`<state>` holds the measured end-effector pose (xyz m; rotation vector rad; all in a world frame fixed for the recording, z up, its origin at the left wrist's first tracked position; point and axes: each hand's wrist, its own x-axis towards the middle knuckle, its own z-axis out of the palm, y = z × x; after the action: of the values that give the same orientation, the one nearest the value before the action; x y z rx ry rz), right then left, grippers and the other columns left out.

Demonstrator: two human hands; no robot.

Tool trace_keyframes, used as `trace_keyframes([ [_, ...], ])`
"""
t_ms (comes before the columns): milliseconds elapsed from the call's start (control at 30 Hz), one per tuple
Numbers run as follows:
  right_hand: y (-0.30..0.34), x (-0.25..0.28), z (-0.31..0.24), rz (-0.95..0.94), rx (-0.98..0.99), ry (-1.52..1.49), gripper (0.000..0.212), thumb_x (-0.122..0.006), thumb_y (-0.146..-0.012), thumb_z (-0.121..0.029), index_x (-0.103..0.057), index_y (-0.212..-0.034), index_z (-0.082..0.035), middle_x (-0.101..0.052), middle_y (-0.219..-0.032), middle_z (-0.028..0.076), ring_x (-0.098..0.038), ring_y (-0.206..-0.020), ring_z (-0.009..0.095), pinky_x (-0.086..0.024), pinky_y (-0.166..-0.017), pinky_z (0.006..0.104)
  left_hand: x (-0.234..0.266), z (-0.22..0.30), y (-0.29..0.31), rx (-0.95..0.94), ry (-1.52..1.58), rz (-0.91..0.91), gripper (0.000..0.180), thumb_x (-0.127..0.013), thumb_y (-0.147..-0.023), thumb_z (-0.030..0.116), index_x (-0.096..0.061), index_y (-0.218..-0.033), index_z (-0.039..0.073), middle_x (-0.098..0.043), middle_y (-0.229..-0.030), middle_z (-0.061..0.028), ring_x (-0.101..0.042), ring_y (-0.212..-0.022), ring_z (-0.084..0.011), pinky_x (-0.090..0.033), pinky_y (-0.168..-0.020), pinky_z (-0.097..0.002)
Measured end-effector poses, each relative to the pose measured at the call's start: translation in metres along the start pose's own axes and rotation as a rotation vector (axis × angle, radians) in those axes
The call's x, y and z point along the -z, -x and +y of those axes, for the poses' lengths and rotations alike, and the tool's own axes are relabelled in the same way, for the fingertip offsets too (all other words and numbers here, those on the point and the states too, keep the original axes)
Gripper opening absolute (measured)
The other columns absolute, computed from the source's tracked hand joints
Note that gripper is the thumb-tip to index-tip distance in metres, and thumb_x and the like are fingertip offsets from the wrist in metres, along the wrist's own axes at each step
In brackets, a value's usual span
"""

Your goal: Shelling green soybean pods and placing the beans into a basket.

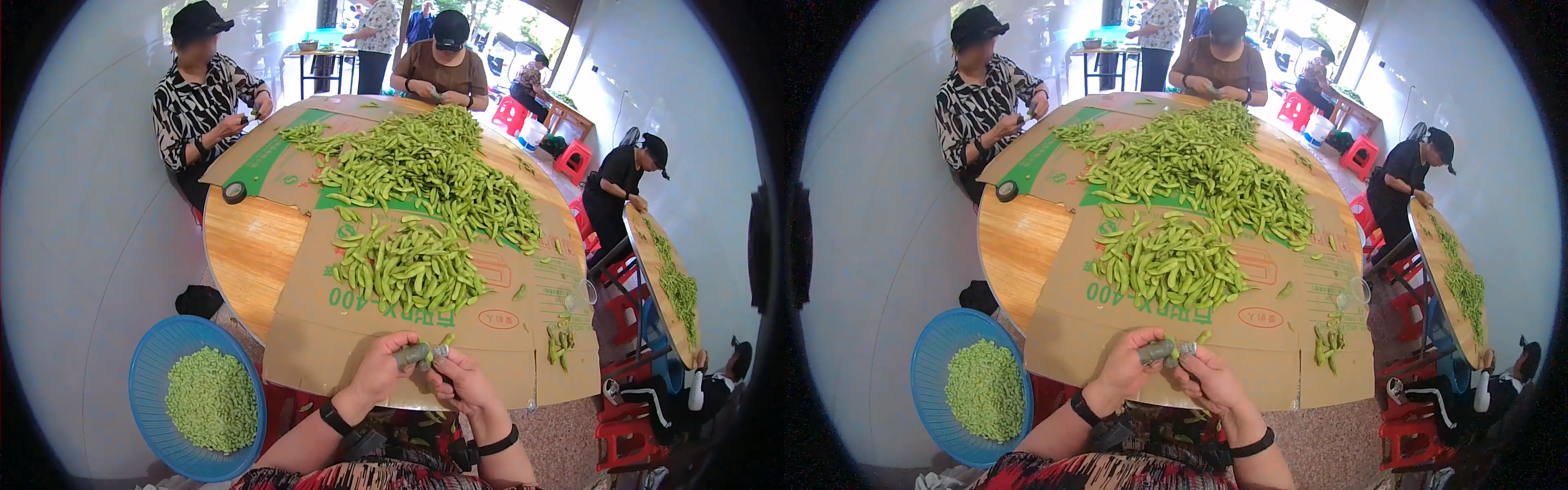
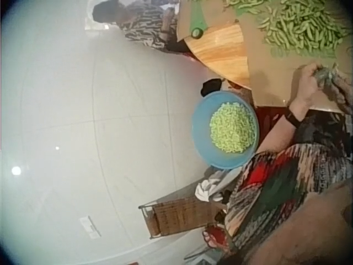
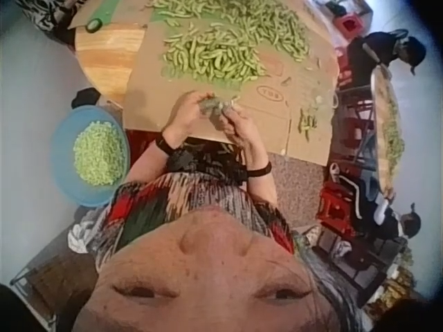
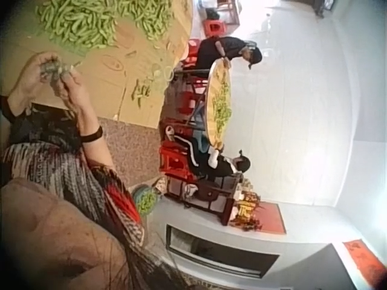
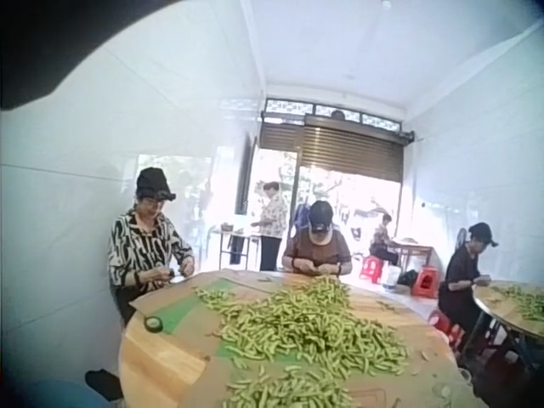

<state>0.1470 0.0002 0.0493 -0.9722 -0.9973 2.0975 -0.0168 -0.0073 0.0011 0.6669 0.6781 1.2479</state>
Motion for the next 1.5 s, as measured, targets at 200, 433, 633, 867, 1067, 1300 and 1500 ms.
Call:
trace_keyframes([
  [200,-0.001,-0.003,0.008,0.096,-0.021,0.034,0.013,-0.048,-0.093,-0.017,-0.054,-0.085,-0.008,-0.045,-0.057,-0.005,-0.038,-0.046,0.003,-0.028,-0.039,0.0154,0.000,-0.007,-0.001,0.121,0.215,-0.024,0.015,-0.055,-0.085,0.003,-0.056,-0.100,0.006,-0.057,-0.083,0.0029,-0.051,-0.065,-0.0033,-0.038,-0.056,-0.0149],
  [433,-0.010,0.003,0.007,0.147,0.025,-0.053,0.016,-0.048,-0.092,-0.016,-0.053,-0.080,-0.007,-0.048,-0.057,-0.003,-0.036,-0.043,0.002,-0.026,-0.037,0.0165,-0.007,0.002,-0.007,-0.129,-0.400,0.039,0.008,-0.057,-0.080,0.001,-0.056,-0.088,0.003,-0.053,-0.077,0.0038,-0.049,-0.069,-0.0049,-0.042,-0.062,-0.0202],
  [633,-0.007,0.021,0.006,0.052,0.085,0.150,0.017,-0.051,-0.092,-0.017,-0.057,-0.084,-0.004,-0.051,-0.059,-0.003,-0.041,-0.044,0.006,-0.031,-0.040,0.0207,-0.013,0.005,-0.003,-0.057,-0.074,0.091,0.030,-0.041,-0.081,-0.008,-0.059,-0.102,0.003,-0.053,-0.077,0.0037,-0.044,-0.063,-0.0032,-0.033,-0.055,-0.0155],
  [867,-0.019,0.039,-0.013,0.500,0.386,1.556,0.020,-0.058,-0.082,-0.019,-0.060,-0.096,-0.005,-0.059,-0.069,0.021,-0.058,-0.066,0.038,-0.046,-0.057,0.0458,-0.014,0.015,0.012,0.186,-0.465,-0.194,0.021,-0.053,-0.083,-0.002,-0.065,-0.099,0.003,-0.063,-0.088,0.0003,-0.051,-0.071,-0.0038,-0.042,-0.064,-0.0169],
  [1067,-0.022,0.041,0.000,0.397,0.502,1.130,0.018,-0.056,-0.085,-0.016,-0.058,-0.097,-0.003,-0.058,-0.061,0.014,-0.055,-0.051,0.024,-0.043,-0.048,0.0335,-0.007,0.000,0.009,-0.061,-0.414,0.054,0.030,-0.063,-0.084,0.008,-0.059,-0.113,0.004,-0.054,-0.081,0.0046,-0.050,-0.071,-0.0032,-0.041,-0.062,-0.0169],
  [1300,0.002,0.025,0.004,-0.128,-0.089,-0.086,0.013,-0.051,-0.091,-0.016,-0.056,-0.093,-0.005,-0.044,-0.060,-0.004,-0.032,-0.044,0.002,-0.023,-0.042,0.0165,-0.006,0.015,0.008,0.218,0.224,-0.138,0.026,-0.056,-0.087,0.006,-0.057,-0.112,0.000,-0.054,-0.078,0.0009,-0.042,-0.056,-0.0029,-0.031,-0.049,-0.0147],
  [1500,0.010,0.008,0.002,-0.062,0.038,0.224,0.020,-0.042,-0.096,-0.022,-0.052,-0.090,-0.006,-0.043,-0.063,-0.005,-0.032,-0.050,0.002,-0.025,-0.045,0.0170,-0.002,0.008,0.004,0.031,0.115,0.000,0.006,-0.059,-0.083,0.000,-0.057,-0.087,0.004,-0.059,-0.081,-0.0016,-0.048,-0.061,-0.0034,-0.036,-0.053,-0.0162],
])
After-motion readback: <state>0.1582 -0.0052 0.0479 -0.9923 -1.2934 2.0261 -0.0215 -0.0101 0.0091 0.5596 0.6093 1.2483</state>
